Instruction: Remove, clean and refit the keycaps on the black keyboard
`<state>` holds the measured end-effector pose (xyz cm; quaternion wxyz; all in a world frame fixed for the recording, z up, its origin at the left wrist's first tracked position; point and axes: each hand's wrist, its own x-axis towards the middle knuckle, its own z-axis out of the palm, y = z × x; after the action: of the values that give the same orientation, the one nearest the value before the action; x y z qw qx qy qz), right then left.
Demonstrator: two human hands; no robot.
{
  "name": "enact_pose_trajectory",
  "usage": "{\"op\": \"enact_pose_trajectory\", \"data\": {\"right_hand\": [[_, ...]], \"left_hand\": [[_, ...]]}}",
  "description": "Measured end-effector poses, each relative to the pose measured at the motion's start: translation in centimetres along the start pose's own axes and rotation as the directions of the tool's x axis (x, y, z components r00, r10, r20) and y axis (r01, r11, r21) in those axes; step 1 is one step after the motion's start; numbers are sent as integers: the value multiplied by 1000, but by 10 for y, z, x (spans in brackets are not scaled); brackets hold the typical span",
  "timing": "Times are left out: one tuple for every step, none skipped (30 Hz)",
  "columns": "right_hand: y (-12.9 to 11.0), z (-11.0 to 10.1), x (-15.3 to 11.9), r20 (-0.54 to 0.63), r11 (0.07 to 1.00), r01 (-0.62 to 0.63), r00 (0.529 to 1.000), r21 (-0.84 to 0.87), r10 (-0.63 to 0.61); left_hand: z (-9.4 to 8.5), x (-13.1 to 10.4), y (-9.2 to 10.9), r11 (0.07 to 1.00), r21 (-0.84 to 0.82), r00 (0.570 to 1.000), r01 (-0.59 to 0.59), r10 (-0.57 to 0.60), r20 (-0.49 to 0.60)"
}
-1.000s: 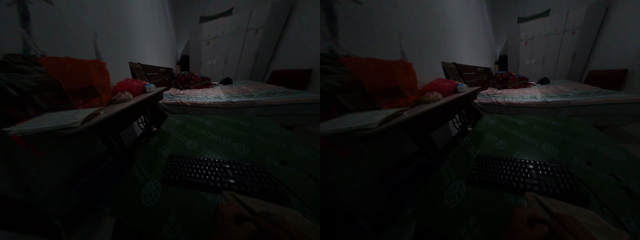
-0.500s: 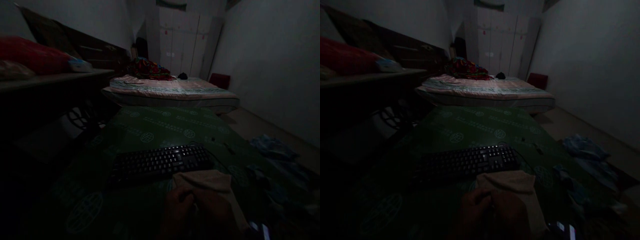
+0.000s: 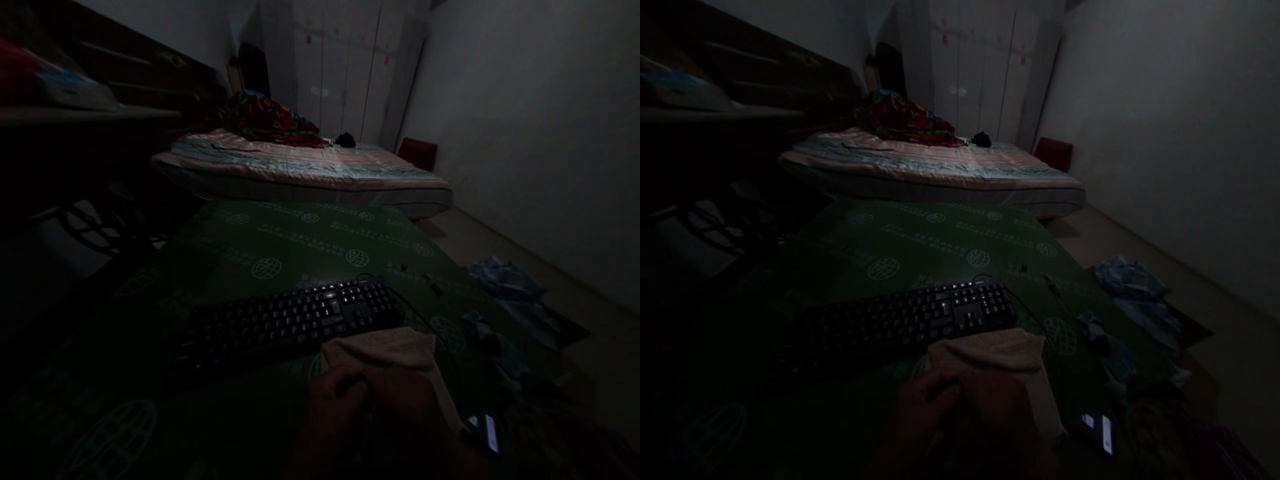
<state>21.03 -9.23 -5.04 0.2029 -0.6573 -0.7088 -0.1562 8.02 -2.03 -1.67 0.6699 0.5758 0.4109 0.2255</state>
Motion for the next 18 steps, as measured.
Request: {"op": "enact_pose_trajectory", "data": {"right_hand": [[2,-2,1,2,1000,12,1000,9,-12],[5,-5,3,-4,999,28,1000,28,-28],[7,-7,4,-14,997,47,999,56,-46],[9,-10,4,-33,994,71,997,87,-68],[11,-13,4,-49,989,95,995,115,-90],[12,-15,4,-57,983,117,992,141,-110],[13,-17,4,-62,979,129,991,157,-120],[14,-19,4,-59,978,129,991,163,-121],[14,-20,3,-42,980,120,993,161,-115],[14,-22,3,-9,982,104,995,158,-104],[13,-22,3,43,984,85,995,156,-92],[12,-23,3,106,987,60,991,151,-77],[12,-23,3,182,989,30,982,144,-56],[11,-23,4,261,991,-3,965,136,-33],[12,-23,5,329,992,-35,944,124,-8],[13,-22,6,376,992,-63,926,108,18],[16,-21,7,402,992,-84,915,91,41],[20,-21,9,411,992,-101,910,77,61]], "left_hand": [[0,0,0,1000,5,1000,-9,9,5],[1,0,1,1000,10,1000,-18,18,11],[1,0,1,1000,16,1000,-25,25,13],[2,1,1,999,24,1000,-25,25,16],[2,1,1,999,32,1000,-18,18,17],[3,1,1,999,40,1000,-9,8,16],[3,1,1,999,45,1000,0,0,17],[4,1,0,999,48,1000,7,-8,20],[4,1,0,999,47,1000,9,-10,25],[4,1,-1,999,47,999,11,-12,32],[4,0,-2,999,50,999,10,-12,41],[4,0,-3,998,59,999,4,-7,48],[4,0,-4,997,73,999,-3,0,52],[4,0,-4,996,91,998,-17,12,54],[4,-1,-5,993,109,998,-35,29,57],[4,-1,-5,991,124,997,-50,42,60],[4,-1,-6,989,137,997,-56,49,56],[3,-2,-6,987,153,998,-55,48,50]]}}
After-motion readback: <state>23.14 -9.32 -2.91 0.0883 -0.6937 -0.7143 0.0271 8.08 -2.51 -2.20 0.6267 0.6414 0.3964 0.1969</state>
